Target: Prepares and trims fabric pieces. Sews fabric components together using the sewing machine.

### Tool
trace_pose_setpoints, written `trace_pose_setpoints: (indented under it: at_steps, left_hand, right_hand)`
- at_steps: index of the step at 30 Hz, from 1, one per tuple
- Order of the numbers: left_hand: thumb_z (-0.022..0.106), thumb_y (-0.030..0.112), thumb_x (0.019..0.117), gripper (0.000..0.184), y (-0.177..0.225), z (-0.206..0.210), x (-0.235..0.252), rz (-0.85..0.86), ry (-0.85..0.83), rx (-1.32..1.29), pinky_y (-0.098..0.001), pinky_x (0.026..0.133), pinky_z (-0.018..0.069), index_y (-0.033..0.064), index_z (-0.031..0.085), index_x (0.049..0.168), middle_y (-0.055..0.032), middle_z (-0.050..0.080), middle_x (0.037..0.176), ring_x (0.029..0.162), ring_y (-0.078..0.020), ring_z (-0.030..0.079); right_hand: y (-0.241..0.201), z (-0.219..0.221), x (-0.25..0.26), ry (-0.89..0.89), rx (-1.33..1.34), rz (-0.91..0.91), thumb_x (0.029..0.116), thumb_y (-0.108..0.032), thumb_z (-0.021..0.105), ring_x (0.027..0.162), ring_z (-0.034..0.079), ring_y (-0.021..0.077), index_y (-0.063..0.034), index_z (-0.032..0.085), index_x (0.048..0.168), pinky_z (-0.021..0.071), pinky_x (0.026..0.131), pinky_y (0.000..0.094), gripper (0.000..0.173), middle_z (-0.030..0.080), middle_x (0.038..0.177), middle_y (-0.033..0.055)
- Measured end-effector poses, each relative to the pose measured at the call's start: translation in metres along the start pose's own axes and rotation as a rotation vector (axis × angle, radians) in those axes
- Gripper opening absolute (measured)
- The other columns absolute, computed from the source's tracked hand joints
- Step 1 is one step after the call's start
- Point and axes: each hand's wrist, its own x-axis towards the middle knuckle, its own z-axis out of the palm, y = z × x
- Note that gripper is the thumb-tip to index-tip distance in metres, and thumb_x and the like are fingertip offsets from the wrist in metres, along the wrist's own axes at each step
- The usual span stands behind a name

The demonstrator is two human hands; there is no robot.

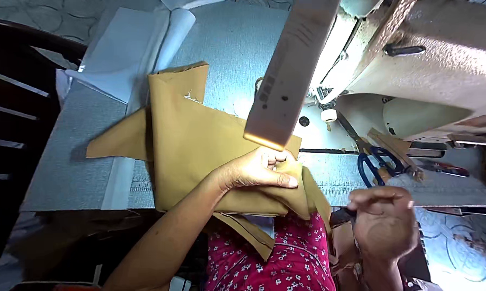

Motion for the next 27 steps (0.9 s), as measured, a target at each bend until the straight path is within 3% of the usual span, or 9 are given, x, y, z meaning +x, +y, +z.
trace_pose_setpoints:
  at_steps: [2, 5, 7, 9, 12, 17, 21, 25, 27]
  left_hand:
    - [0.07, -0.002, 0.0878, 0.016, 0.0, 0.0, 0.0, -0.038, -0.059, 0.031, -0.0149, 0.066, 0.0571, 0.0103, 0.072, 0.098, 0.009, 0.074, 0.08, 0.071, 0.0029, 0.068]
    - [0.071, -0.001, 0.0864, 0.016, 0.003, -0.001, 0.001, -0.06, -0.145, 0.046, -0.0135, 0.063, 0.056, 0.0132, 0.073, 0.093, 0.0111, 0.074, 0.077, 0.069, 0.0045, 0.068]
    - [0.07, 0.001, 0.0858, 0.014, 0.004, -0.006, 0.001, -0.038, -0.169, 0.089, -0.013, 0.063, 0.0548, 0.0137, 0.073, 0.092, 0.0123, 0.073, 0.077, 0.07, 0.0053, 0.067]
    - [0.071, 0.003, 0.0851, 0.012, 0.007, -0.01, -0.001, 0.005, -0.095, 0.145, -0.0127, 0.062, 0.0536, 0.0145, 0.073, 0.088, 0.0123, 0.071, 0.076, 0.069, 0.0055, 0.065]
    - [0.075, 0.001, 0.0785, 0.017, 0.016, -0.01, -0.01, 0.035, 0.219, 0.195, -0.0149, 0.06, 0.0546, 0.0109, 0.071, 0.092, 0.006, 0.072, 0.077, 0.068, 0.001, 0.066]
    - [0.076, -0.004, 0.0807, 0.021, 0.018, -0.019, -0.029, 0.077, 0.606, 0.463, -0.0141, 0.071, 0.0571, 0.0084, 0.073, 0.097, 0.0073, 0.074, 0.086, 0.078, 0.003, 0.069]
    - [0.077, 0.0, 0.0839, 0.016, 0.02, -0.025, -0.048, 0.028, 0.743, 0.726, -0.0141, 0.075, 0.0562, 0.0067, 0.074, 0.097, 0.006, 0.074, 0.09, 0.08, 0.0048, 0.067]
    - [0.068, 0.011, 0.0966, 0.012, 0.03, -0.023, -0.042, -0.053, 0.658, 1.151, -0.0464, 0.081, 0.0539, 0.0018, 0.075, 0.099, -0.0132, 0.073, 0.095, 0.087, -0.0236, 0.069]
    - [0.064, 0.015, 0.0973, 0.018, 0.027, -0.032, -0.022, -0.035, 0.598, 1.294, -0.0506, 0.084, 0.0531, 0.0027, 0.077, 0.099, -0.0135, 0.072, 0.096, 0.093, -0.0283, 0.069]
  right_hand:
    - [0.005, 0.007, 0.005, -0.146, -0.246, -0.053, 0.103, -0.05, 0.053, 0.106, 0.066, 0.0018, -0.0314, 0.066, 0.122, 0.0552, 0.092, 0.0237, 0.03, 0.07, 0.116, -0.0142]
    - [0.011, 0.037, 0.013, -0.44, -0.442, 0.006, 0.0957, -0.05, 0.065, 0.126, 0.059, 0.013, -0.0089, 0.053, 0.144, 0.0487, 0.108, 0.0378, 0.065, 0.065, 0.135, 0.0056]
    - [0.012, 0.049, 0.019, -0.522, -0.542, 0.023, 0.0917, -0.038, 0.069, 0.111, 0.064, 0.0158, -0.0033, 0.053, 0.144, 0.0482, 0.102, 0.0423, 0.065, 0.072, 0.117, 0.008]
    - [0.005, 0.049, 0.026, -0.543, -0.536, 0.148, 0.0916, -0.03, 0.07, 0.095, 0.066, 0.0095, -0.0077, 0.06, 0.14, 0.0517, 0.091, 0.0341, 0.055, 0.074, 0.102, 0.0043]
    - [-0.009, 0.05, 0.031, -0.537, -0.276, 0.393, 0.0921, -0.016, 0.07, 0.09, 0.071, -0.0002, -0.0031, 0.061, 0.131, 0.0592, 0.082, 0.0183, 0.042, 0.075, 0.1, -0.0003]
    - [-0.016, 0.092, 0.008, -0.376, 0.442, 0.753, 0.0926, 0.007, 0.059, 0.091, 0.073, 0.0091, 0.0017, 0.041, 0.138, 0.0605, 0.085, 0.0283, 0.049, 0.074, 0.102, 0.0034]
    - [0.0, 0.116, -0.01, -0.364, 0.362, 0.86, 0.0925, 0.008, 0.058, 0.079, 0.07, 0.0055, 0.0022, 0.03, 0.151, 0.0585, 0.076, 0.023, 0.065, 0.071, 0.093, 0.0039]
    - [0.005, 0.115, -0.009, -0.443, 0.104, 0.806, 0.0932, 0.003, 0.059, 0.071, 0.065, 0.0043, 0.0016, 0.028, 0.155, 0.0541, 0.064, 0.0196, 0.069, 0.07, 0.091, 0.0051]
    - [0.005, 0.113, -0.007, -0.432, 0.093, 0.795, 0.093, 0.003, 0.059, 0.072, 0.067, 0.0052, 0.0015, 0.027, 0.155, 0.0552, 0.064, 0.0198, 0.069, 0.071, 0.094, 0.006]
